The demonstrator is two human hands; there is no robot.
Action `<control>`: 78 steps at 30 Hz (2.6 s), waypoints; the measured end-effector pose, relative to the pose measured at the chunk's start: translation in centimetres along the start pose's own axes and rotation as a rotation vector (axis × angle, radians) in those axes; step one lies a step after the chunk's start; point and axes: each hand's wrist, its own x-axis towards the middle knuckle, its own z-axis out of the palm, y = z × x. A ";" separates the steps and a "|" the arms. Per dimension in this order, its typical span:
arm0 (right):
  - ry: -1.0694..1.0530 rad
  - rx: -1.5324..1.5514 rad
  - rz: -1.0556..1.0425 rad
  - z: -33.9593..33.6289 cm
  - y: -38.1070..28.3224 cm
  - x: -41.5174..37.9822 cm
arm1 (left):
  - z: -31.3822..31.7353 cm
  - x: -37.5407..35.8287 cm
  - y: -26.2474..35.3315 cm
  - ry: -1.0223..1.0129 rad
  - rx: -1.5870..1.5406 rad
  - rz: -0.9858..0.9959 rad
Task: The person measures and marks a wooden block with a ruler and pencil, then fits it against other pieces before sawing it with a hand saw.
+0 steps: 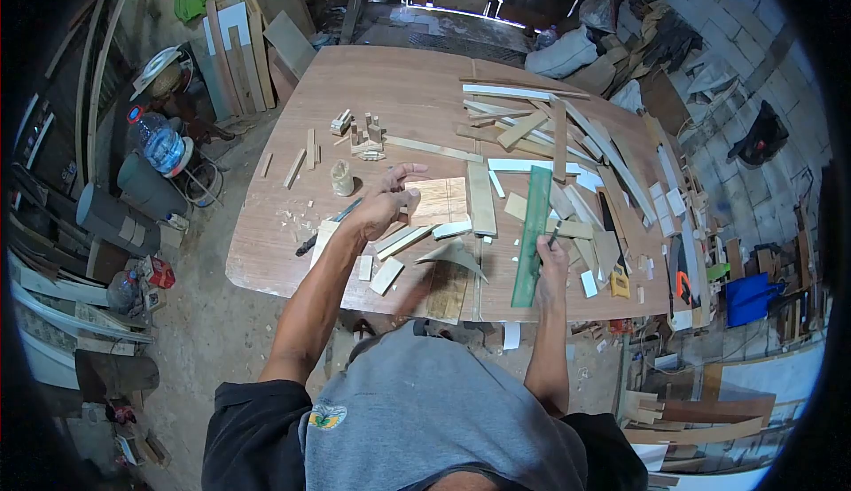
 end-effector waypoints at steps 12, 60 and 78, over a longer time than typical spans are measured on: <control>0.012 -0.074 0.175 -8.6 4.2 -2.6 | 4.2 0.6 -0.6 0.022 -0.075 -0.111; -0.457 -1.044 0.226 39.6 32.7 0.0 | -29.5 -19.3 -2.2 0.135 -0.524 -0.100; -0.337 -0.470 0.241 17.0 24.0 -7.1 | -19.7 -8.3 -5.8 0.170 -0.175 -0.140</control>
